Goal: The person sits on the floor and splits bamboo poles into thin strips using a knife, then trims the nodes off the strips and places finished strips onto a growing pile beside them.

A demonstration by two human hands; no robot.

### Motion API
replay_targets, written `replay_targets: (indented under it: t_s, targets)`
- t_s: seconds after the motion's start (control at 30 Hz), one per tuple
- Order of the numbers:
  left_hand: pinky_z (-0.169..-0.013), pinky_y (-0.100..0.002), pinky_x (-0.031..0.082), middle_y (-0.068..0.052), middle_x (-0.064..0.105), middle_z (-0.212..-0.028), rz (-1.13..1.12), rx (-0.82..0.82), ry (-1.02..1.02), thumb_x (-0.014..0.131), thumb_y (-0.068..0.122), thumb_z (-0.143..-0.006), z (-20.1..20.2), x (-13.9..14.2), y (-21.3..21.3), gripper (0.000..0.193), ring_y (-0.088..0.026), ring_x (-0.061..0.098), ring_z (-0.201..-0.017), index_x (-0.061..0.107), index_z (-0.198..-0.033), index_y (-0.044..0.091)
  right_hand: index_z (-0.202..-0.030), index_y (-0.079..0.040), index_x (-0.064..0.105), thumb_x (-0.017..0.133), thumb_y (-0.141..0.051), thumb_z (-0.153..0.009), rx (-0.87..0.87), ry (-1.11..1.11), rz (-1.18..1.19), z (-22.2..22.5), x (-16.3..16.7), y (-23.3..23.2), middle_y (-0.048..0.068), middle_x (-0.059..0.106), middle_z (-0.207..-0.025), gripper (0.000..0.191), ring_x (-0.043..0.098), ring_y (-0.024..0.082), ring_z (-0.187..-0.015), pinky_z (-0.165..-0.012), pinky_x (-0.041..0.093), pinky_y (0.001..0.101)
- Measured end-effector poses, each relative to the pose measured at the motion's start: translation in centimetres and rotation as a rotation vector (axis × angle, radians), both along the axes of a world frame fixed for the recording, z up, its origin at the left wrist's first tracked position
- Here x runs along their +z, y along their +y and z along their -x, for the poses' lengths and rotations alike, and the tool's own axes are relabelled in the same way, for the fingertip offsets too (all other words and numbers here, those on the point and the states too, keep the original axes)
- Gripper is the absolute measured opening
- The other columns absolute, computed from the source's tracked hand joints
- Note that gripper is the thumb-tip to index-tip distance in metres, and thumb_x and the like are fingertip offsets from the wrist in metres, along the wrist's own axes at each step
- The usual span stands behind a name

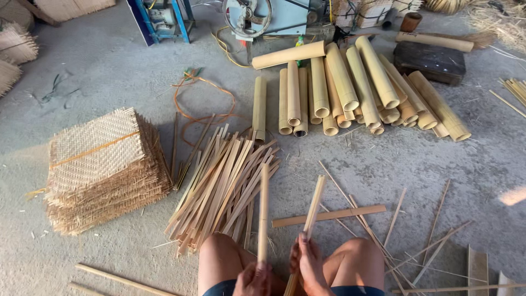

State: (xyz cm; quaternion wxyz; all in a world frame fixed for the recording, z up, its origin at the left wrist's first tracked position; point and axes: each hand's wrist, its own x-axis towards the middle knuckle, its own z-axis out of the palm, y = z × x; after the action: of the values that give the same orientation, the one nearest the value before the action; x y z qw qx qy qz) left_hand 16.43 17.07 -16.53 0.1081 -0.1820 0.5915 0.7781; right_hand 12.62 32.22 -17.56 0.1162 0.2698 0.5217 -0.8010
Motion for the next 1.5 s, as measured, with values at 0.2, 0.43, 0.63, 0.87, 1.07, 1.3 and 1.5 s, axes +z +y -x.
replay_targets:
  t_s: [0.2,0.43,0.63,0.87,1.07,1.3,1.5]
  targets:
    - [-0.046,-0.036,0.051,-0.008,0.071,-0.068,0.804,0.112,-0.024,0.051,0.02,-0.105,1.4,2.7,-15.2,0.03,-0.019,0.06,-0.052,0.076,-0.121,0.013,-0.091,-0.016,0.044,0.048,-0.044,-0.109,-0.377,0.208,0.08,3.9,0.4,7.8,-0.002,0.039,-0.065,0.033,0.036,0.011,-0.047,-0.04,0.03,0.0298]
    - [-0.064,-0.033,0.061,-0.01,0.08,-0.079,0.779,-0.104,0.462,0.053,0.024,-0.102,1.2,1.5,-8.2,0.025,-0.022,0.079,-0.073,0.072,-0.11,0.008,-0.102,-0.005,0.049,0.042,-0.025,-0.102,-0.28,0.142,0.34,2.9,2.5,0.8,0.018,0.065,-0.089,0.02,0.074,0.035,-0.084,-0.085,0.06,0.0527]
    - [-0.053,-0.044,0.055,-0.022,0.068,-0.068,0.597,-0.275,0.325,0.071,0.023,-0.097,-1.6,-1.8,-0.7,0.031,-0.034,0.074,-0.062,0.054,-0.098,-0.003,-0.112,0.001,0.057,0.046,-0.044,-0.105,-0.196,0.146,0.263,1.7,0.5,-4.7,0.017,0.064,-0.097,0.046,0.068,0.034,-0.086,-0.077,0.062,0.0488]
    - [-0.049,-0.037,0.058,-0.015,0.071,-0.07,0.922,-0.387,0.463,0.069,0.019,-0.092,3.7,-2.2,-8.7,0.034,-0.023,0.071,-0.058,0.06,-0.12,0.002,-0.126,0.001,0.062,0.056,-0.036,-0.101,0.214,0.294,-0.014,0.6,-1.9,-2.1,0.015,0.065,-0.121,0.046,0.067,0.026,-0.108,-0.085,0.061,0.0414]
    - [-0.066,-0.038,0.065,-0.014,0.075,-0.102,1.131,-0.4,-0.022,0.053,0.042,-0.105,14.7,1.1,-13.9,0.047,-0.024,0.074,-0.078,0.06,-0.135,0.007,-0.126,0.005,0.064,0.054,-0.036,-0.102,0.239,0.177,-0.147,-0.9,-2.8,2.1,0.019,0.068,-0.119,0.049,0.07,0.027,-0.104,-0.086,0.061,0.0404]
    - [-0.11,-0.057,0.036,-0.028,0.027,-0.157,1.44,-0.544,0.019,0.065,0.047,-0.096,17.9,0.2,-8.2,0.088,-0.047,0.03,-0.143,0.017,-0.157,0.005,-0.121,0.009,0.067,0.056,-0.032,-0.102,0.166,0.027,-0.195,-3.4,-5.0,5.1,0.02,0.072,-0.107,0.047,0.07,0.025,-0.094,-0.08,0.06,0.0389]
    - [-0.112,-0.048,0.045,-0.02,0.036,-0.157,1.167,-0.93,0.197,0.063,0.031,-0.097,17.7,-5.2,1.7,0.07,-0.036,0.043,-0.139,0.031,-0.155,0.008,-0.115,0.007,0.07,0.057,-0.033,-0.102,0.277,-0.032,-0.287,-6.3,-5.5,7.9,0.016,0.071,-0.095,0.044,0.071,0.022,-0.083,-0.076,0.061,0.0359]
